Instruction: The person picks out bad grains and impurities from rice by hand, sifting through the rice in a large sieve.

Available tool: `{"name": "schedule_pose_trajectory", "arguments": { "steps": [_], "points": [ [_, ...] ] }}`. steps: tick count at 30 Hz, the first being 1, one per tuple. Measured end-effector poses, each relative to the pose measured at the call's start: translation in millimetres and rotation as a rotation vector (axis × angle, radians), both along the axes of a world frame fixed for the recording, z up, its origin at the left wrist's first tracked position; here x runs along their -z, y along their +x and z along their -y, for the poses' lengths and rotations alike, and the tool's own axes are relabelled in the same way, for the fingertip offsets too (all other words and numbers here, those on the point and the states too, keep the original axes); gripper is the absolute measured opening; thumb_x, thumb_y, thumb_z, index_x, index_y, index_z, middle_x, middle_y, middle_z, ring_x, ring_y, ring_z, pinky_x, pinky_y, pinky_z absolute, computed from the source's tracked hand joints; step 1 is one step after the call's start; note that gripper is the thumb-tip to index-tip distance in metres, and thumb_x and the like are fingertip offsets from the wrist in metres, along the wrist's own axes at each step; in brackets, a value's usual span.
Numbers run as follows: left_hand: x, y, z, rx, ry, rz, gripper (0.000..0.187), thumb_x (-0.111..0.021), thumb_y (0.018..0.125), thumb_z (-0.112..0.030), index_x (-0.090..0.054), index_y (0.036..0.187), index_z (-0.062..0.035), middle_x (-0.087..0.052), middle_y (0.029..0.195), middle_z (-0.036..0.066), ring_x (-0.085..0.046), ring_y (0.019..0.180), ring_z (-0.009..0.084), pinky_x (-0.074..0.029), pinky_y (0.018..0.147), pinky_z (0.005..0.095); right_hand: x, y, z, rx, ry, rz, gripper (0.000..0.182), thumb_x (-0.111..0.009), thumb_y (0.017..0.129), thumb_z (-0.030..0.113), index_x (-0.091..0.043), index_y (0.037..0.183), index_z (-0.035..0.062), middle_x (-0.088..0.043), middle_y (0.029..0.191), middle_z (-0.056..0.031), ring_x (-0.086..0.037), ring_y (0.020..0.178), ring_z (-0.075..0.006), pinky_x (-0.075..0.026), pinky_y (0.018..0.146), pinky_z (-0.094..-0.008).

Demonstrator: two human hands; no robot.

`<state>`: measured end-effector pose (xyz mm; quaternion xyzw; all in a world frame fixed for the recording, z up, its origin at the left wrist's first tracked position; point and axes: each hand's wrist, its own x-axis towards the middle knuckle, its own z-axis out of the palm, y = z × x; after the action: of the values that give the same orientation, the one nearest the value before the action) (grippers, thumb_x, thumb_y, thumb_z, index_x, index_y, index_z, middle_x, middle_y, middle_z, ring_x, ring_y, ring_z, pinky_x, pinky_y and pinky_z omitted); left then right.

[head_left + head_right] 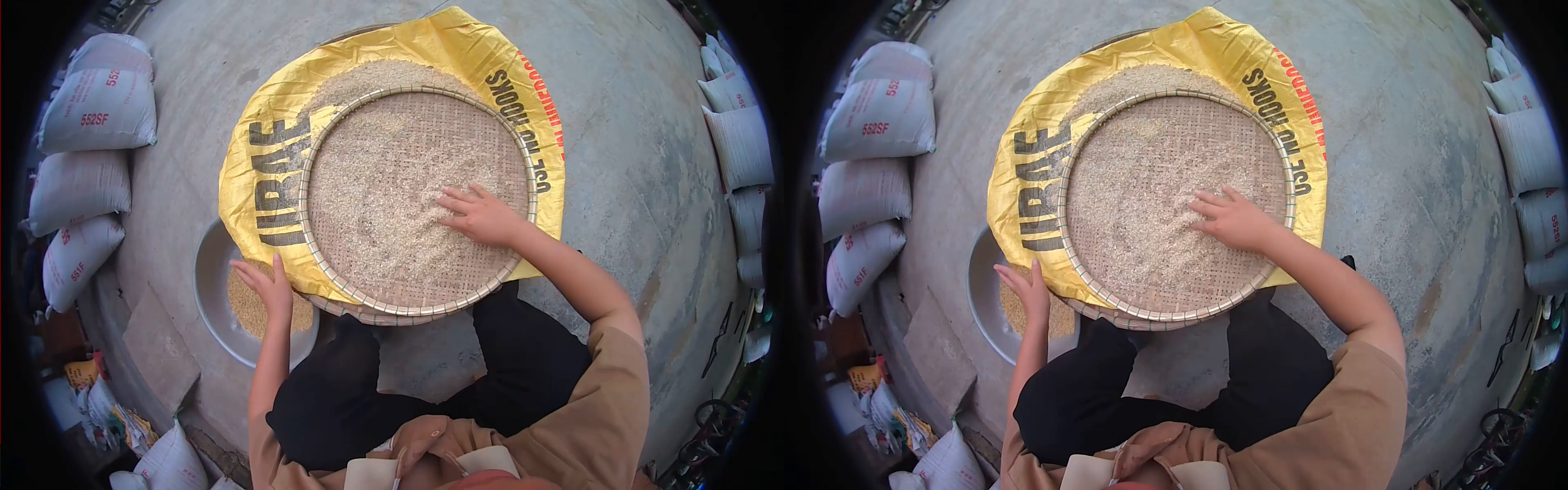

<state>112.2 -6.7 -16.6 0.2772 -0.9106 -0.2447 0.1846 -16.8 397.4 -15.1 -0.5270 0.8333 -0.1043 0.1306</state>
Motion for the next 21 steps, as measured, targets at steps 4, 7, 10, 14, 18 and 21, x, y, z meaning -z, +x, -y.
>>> {"name": "schedule_pose_trajectory", "arguments": {
  "steps": [4,7,10,14,18,21],
  "points": [
    [-81,-34,-16,0.365,-0.416,0.018,0.070,-0.060,0.085,-0.023,-0.024,0.138,0.0037,-0.022,0.142,0.027,-0.017,0.134,0.0399,-0.019,0.109,0.0439,-4,-26,-64,0.408,-0.199,-0.106,0.028,-0.063,0.080,0.015,-0.063,0.108,0.0142,-0.048,0.131,-0.0061,-0.039,0.128,-0.0239,-0.035,0.101,-0.0408],
    [-107,-75,-53,0.764,-0.222,0.092,0.049,-0.061,0.083,-0.019,-0.046,0.125,-0.0006,-0.046,0.128,0.021,-0.039,0.124,0.0367,-0.031,0.102,0.0431,-3,-29,-79,0.546,-0.401,-0.035,0.025,-0.066,0.076,0.012,-0.065,0.101,0.0120,-0.056,0.121,-0.0056,-0.045,0.122,-0.0243,-0.039,0.096,-0.0401],
    [-95,-107,-106,1.199,-0.197,0.165,0.029,-0.061,0.081,-0.013,-0.058,0.108,-0.0038,-0.060,0.104,0.013,-0.055,0.101,0.0315,-0.044,0.088,0.0407,6,-30,-82,0.589,-0.416,-0.138,0.017,-0.067,0.074,0.011,-0.066,0.090,0.0104,-0.058,0.115,-0.0049,-0.048,0.119,-0.0233,-0.039,0.094,-0.0385],
    [-33,-128,-160,1.527,-0.193,0.317,0.025,-0.062,0.079,-0.011,-0.059,0.103,-0.0057,-0.060,0.096,0.011,-0.057,0.092,0.0292,-0.046,0.081,0.0395,9,-28,-80,0.642,-0.412,-0.189,0.009,-0.069,0.072,0.013,-0.063,0.079,0.0097,-0.057,0.115,-0.0034,-0.047,0.120,-0.0230,-0.036,0.095,-0.0396],
    [-9,-121,-184,1.467,-0.097,0.221,0.026,-0.063,0.078,-0.013,-0.060,0.103,-0.0075,-0.059,0.100,0.009,-0.056,0.094,0.0279,-0.046,0.081,0.0381,1,-17,-76,0.637,-0.356,-0.100,0.010,-0.070,0.071,0.015,-0.061,0.076,0.0111,-0.054,0.119,-0.0023,-0.042,0.124,-0.0227,-0.034,0.097,-0.0447],
    [-9,-110,-172,1.431,-0.152,0.124,0.028,-0.064,0.078,-0.015,-0.059,0.105,-0.0082,-0.056,0.110,0.009,-0.053,0.103,0.0284,-0.043,0.085,0.0391,-4,-9,-74,0.645,-0.183,-0.045,0.012,-0.071,0.070,0.017,-0.061,0.076,0.0125,-0.051,0.123,-0.0027,-0.038,0.128,-0.0240,-0.029,0.100,-0.0540]
  ]
}}
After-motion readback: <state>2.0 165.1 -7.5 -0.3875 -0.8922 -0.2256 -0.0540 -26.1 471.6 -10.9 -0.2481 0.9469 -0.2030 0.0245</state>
